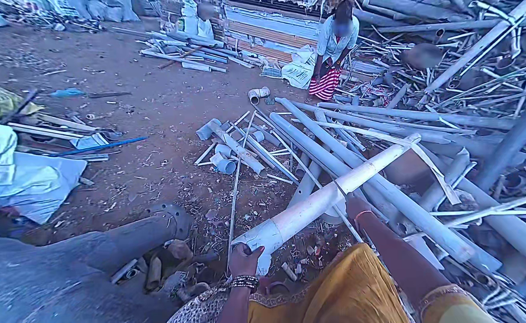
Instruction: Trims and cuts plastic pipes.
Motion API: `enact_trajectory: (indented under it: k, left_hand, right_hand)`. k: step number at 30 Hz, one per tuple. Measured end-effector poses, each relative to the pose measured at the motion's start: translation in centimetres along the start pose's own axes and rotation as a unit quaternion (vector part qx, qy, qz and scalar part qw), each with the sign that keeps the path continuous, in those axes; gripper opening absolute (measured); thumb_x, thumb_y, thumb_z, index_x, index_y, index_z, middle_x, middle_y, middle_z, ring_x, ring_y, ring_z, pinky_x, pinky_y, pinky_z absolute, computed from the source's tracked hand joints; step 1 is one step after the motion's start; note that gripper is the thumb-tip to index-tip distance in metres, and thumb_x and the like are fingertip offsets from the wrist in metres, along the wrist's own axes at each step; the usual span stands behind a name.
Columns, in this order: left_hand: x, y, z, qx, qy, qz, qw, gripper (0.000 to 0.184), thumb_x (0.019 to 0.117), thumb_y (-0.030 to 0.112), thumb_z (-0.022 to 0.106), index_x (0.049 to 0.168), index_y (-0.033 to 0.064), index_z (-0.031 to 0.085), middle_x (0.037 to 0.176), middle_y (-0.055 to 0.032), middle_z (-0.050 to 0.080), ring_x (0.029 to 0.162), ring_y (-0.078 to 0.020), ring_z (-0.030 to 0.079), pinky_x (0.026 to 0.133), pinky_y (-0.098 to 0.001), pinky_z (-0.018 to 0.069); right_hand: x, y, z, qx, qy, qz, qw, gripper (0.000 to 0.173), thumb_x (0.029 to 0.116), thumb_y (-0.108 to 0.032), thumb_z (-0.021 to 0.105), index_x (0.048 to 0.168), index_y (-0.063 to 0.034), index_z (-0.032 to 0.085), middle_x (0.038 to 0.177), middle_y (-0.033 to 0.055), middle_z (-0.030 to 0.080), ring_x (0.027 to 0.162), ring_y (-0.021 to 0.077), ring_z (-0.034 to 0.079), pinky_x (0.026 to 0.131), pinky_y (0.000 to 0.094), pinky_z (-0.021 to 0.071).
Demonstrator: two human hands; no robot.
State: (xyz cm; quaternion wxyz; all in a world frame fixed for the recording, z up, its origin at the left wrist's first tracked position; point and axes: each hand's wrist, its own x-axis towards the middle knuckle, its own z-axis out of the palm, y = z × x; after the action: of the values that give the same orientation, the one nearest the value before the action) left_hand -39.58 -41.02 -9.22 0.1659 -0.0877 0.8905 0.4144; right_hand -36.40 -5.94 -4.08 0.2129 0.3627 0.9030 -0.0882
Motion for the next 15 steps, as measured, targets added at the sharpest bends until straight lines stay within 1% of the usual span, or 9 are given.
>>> enact_trajectory:
  k: [2,3,5,7,9,11,13,14,15]
  left_hand:
    - [-0.1,0.9,-0.2,0.011,0.005,0.0,1.0,0.044,0.0872,0.018,0.084,0.108,-0.0139,0.062,0.105,-0.0309,0.065,0.105,-0.0421,0.062,0.098,-0.0563,0.0456]
    - [-0.3,1.1,-0.2,0.017,0.006,-0.004,1.0,0.045,0.087,0.019,0.084,0.109,-0.0137,0.062,0.106,-0.0311,0.065,0.106,-0.0427,0.062,0.098,-0.0568,0.0457]
    - [-0.6,1.3,-0.2,0.027,0.01,-0.001,1.0,0.045,0.0875,0.019,0.084,0.109,-0.0138,0.061,0.106,-0.0316,0.065,0.106,-0.0436,0.063,0.098,-0.0575,0.0458]
    - [-0.8,1.1,-0.1,0.023,0.031,0.027,0.999,0.043,0.0874,0.018,0.084,0.106,-0.014,0.061,0.1,-0.031,0.064,0.1,-0.0437,0.063,0.094,-0.0585,0.0461]
    - [-0.7,0.8,0.2,0.016,0.046,0.051,0.997,0.042,0.0875,0.016,0.083,0.105,-0.0143,0.061,0.096,-0.03,0.064,0.095,-0.0432,0.063,0.091,-0.0585,0.0471]
    - [-0.2,0.5,0.4,0.019,0.044,0.047,0.998,0.041,0.0882,0.016,0.082,0.106,-0.0139,0.061,0.096,-0.0296,0.065,0.096,-0.0426,0.063,0.091,-0.058,0.0475]
    - [0.2,0.5,0.5,0.026,0.032,0.021,0.999,0.042,0.0886,0.017,0.082,0.107,-0.0134,0.061,0.101,-0.0306,0.065,0.101,-0.0429,0.063,0.095,-0.058,0.0463]
    - [0.3,0.8,0.5,0.028,0.029,0.011,0.999,0.042,0.0878,0.017,0.083,0.106,-0.0132,0.061,0.102,-0.0309,0.065,0.102,-0.0432,0.063,0.096,-0.058,0.0462]
    - [0.4,1.1,0.4,0.032,0.026,0.004,0.999,0.043,0.0871,0.018,0.084,0.106,-0.0132,0.062,0.103,-0.0314,0.065,0.104,-0.0437,0.063,0.096,-0.0582,0.0462]
  right_hand:
    - [-4.6,-4.0,1.4,-0.045,-0.028,-0.082,0.995,0.045,0.1118,-0.023,0.037,0.153,-0.0068,0.034,0.125,0.0248,0.067,0.118,0.0429,0.067,0.094,0.0596,0.0535]
    - [-7.2,-5.9,2.6,-0.064,-0.046,-0.123,0.989,0.046,0.1108,-0.02,0.038,0.154,-0.0077,0.032,0.122,0.0248,0.067,0.114,0.0439,0.068,0.091,0.0603,0.0548]
    - [-10.4,-8.3,4.5,-0.082,-0.07,-0.18,0.978,0.05,0.1104,-0.015,0.039,0.158,-0.0092,0.027,0.122,0.0258,0.066,0.111,0.0453,0.068,0.088,0.0606,0.056]
    - [-9.1,-8.1,4.4,-0.073,-0.051,-0.185,0.979,0.049,0.1122,-0.022,0.037,0.158,-0.0101,0.027,0.123,0.026,0.065,0.111,0.045,0.068,0.089,0.0599,0.0557]
    - [-5.8,-6.6,3.1,-0.037,-0.027,-0.164,0.985,0.048,0.1132,-0.035,0.035,0.153,-0.0095,0.036,0.123,0.0247,0.067,0.114,0.0433,0.068,0.092,0.0596,0.0546]
    - [-4.0,-6.1,2.5,-0.022,-0.023,-0.161,0.987,0.048,0.1128,-0.041,0.036,0.147,-0.0078,0.042,0.121,0.0245,0.068,0.116,0.0433,0.067,0.093,0.0601,0.0537]
    - [-4.8,-7.0,3.1,-0.033,-0.022,-0.145,0.989,0.045,0.1132,-0.035,0.036,0.149,-0.0074,0.041,0.123,0.0245,0.068,0.116,0.043,0.067,0.093,0.0594,0.0542]
    - [-5.7,-7.8,3.4,-0.047,-0.023,-0.141,0.989,0.043,0.1126,-0.025,0.037,0.151,-0.0068,0.038,0.125,0.0252,0.066,0.116,0.0434,0.067,0.092,0.0587,0.0546]
    - [-6.9,-8.7,3.8,-0.066,-0.033,-0.145,0.987,0.046,0.1094,-0.012,0.04,0.155,-0.0061,0.032,0.128,0.0264,0.063,0.115,0.0443,0.067,0.092,0.0582,0.0548]
